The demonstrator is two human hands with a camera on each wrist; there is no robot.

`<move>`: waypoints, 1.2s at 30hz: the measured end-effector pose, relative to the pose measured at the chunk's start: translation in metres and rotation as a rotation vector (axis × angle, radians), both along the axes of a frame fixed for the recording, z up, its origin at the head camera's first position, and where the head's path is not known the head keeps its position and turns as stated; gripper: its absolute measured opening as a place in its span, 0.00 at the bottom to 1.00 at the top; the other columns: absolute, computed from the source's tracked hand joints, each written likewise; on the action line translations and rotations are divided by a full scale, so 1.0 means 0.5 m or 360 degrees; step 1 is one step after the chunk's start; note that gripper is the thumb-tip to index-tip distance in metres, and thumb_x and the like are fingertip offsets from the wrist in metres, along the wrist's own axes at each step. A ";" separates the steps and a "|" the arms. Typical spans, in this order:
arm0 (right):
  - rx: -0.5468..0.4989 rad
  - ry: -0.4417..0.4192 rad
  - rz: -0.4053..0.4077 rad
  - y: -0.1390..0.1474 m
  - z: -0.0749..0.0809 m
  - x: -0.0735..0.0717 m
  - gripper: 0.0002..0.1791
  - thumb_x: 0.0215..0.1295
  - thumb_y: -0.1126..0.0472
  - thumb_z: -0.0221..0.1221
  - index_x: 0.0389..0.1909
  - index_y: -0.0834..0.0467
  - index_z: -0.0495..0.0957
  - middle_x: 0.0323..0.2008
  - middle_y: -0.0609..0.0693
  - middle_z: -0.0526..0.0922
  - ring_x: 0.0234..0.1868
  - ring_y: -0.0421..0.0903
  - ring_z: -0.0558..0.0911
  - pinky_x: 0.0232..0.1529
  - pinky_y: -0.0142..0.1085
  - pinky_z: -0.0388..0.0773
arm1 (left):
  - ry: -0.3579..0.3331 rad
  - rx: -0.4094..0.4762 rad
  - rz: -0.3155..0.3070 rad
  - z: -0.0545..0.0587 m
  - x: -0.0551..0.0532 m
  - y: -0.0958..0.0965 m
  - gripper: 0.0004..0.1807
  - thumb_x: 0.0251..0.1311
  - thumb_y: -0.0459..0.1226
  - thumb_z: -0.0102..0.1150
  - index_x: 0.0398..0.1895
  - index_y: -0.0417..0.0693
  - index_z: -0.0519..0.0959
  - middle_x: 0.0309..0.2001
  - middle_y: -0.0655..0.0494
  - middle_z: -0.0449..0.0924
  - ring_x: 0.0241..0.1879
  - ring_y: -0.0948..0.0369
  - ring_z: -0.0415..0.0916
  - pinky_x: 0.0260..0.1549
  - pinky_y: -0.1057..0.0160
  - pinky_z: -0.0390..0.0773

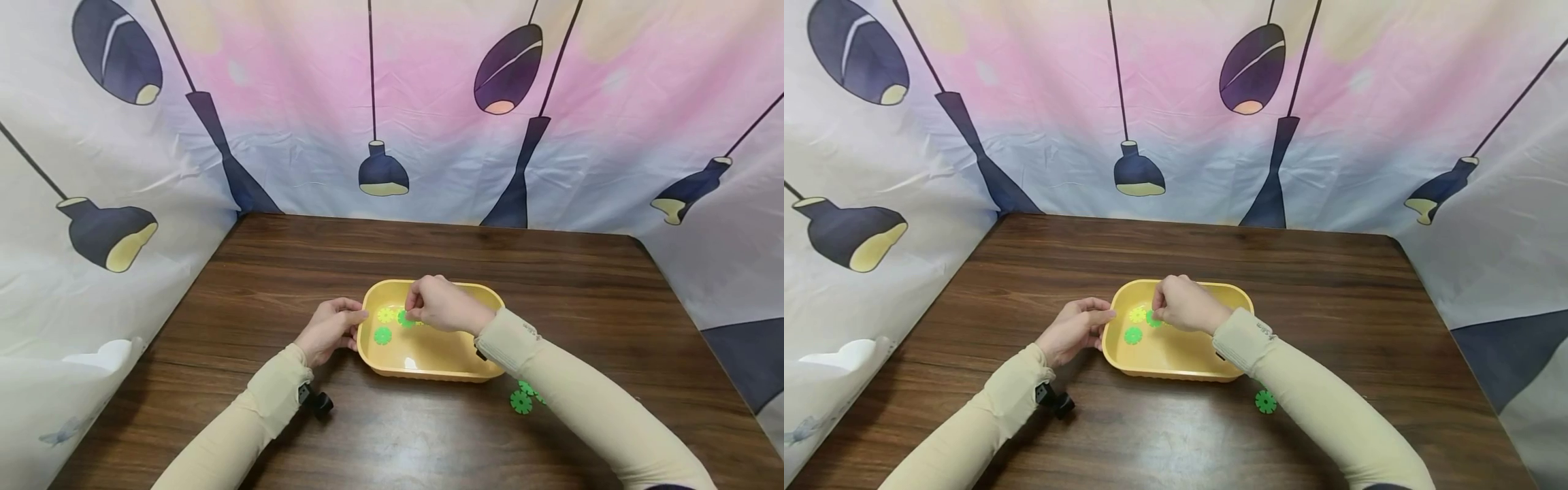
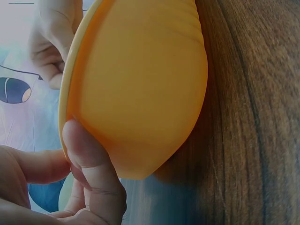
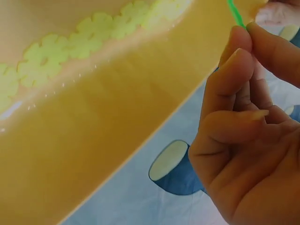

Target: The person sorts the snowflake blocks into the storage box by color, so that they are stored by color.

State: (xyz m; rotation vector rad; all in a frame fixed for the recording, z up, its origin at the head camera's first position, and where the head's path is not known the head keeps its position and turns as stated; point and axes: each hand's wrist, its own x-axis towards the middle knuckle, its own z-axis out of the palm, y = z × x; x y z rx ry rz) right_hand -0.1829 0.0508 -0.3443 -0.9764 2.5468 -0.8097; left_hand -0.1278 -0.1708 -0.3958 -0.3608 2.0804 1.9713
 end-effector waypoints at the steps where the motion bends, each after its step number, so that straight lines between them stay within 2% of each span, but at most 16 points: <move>1: 0.0020 0.0009 0.0004 -0.003 -0.003 0.000 0.06 0.61 0.63 0.66 0.27 0.55 0.79 0.23 0.45 0.80 0.23 0.39 0.75 0.38 0.36 0.75 | 0.0000 0.0000 -0.0001 0.000 0.000 0.000 0.15 0.64 0.33 0.56 0.50 0.34 0.70 0.28 0.50 0.72 0.21 0.60 0.69 0.16 0.66 0.76; 5: 0.0121 0.0014 0.0009 -0.017 -0.013 0.001 0.06 0.61 0.63 0.66 0.26 0.55 0.80 0.25 0.42 0.79 0.24 0.39 0.75 0.40 0.37 0.76 | 0.0002 0.0006 -0.0003 0.001 0.001 0.000 0.15 0.64 0.33 0.56 0.50 0.33 0.70 0.27 0.50 0.72 0.21 0.60 0.69 0.16 0.67 0.75; 6: 0.0157 0.0023 0.0008 -0.019 -0.015 0.002 0.06 0.61 0.63 0.66 0.26 0.54 0.80 0.25 0.41 0.79 0.24 0.39 0.75 0.39 0.37 0.76 | 0.0003 0.0008 -0.0004 0.001 0.001 0.000 0.15 0.64 0.33 0.56 0.50 0.33 0.70 0.27 0.50 0.72 0.21 0.60 0.69 0.16 0.67 0.75; 8: 0.0225 0.0040 0.0003 -0.025 -0.020 0.003 0.05 0.61 0.62 0.66 0.26 0.53 0.80 0.26 0.41 0.79 0.25 0.39 0.75 0.29 0.35 0.76 | 0.0005 0.0012 -0.0005 0.000 0.001 0.000 0.15 0.64 0.33 0.56 0.50 0.34 0.70 0.27 0.51 0.71 0.21 0.61 0.69 0.16 0.67 0.75; 13: 0.0335 0.0093 -0.0030 -0.032 -0.032 0.005 0.06 0.58 0.60 0.67 0.25 0.50 0.81 0.25 0.39 0.79 0.25 0.39 0.76 0.25 0.35 0.74 | 0.0003 0.0011 -0.0007 0.000 0.001 0.000 0.15 0.64 0.33 0.57 0.50 0.34 0.70 0.27 0.51 0.72 0.21 0.61 0.69 0.16 0.66 0.76; 26: 0.0370 0.0118 -0.0077 -0.040 -0.050 0.005 0.07 0.57 0.60 0.69 0.23 0.49 0.80 0.24 0.38 0.79 0.25 0.39 0.76 0.28 0.41 0.74 | 0.0002 0.0008 0.0000 -0.001 0.001 0.000 0.15 0.64 0.33 0.57 0.50 0.34 0.70 0.27 0.51 0.71 0.21 0.61 0.69 0.16 0.66 0.76; 36: 0.0367 0.0110 -0.0082 -0.040 -0.058 0.006 0.08 0.57 0.60 0.69 0.23 0.49 0.80 0.24 0.38 0.79 0.23 0.38 0.76 0.26 0.39 0.74 | -0.0001 0.0008 -0.0003 -0.001 0.001 0.000 0.15 0.64 0.33 0.56 0.50 0.34 0.69 0.27 0.50 0.71 0.21 0.61 0.69 0.16 0.66 0.76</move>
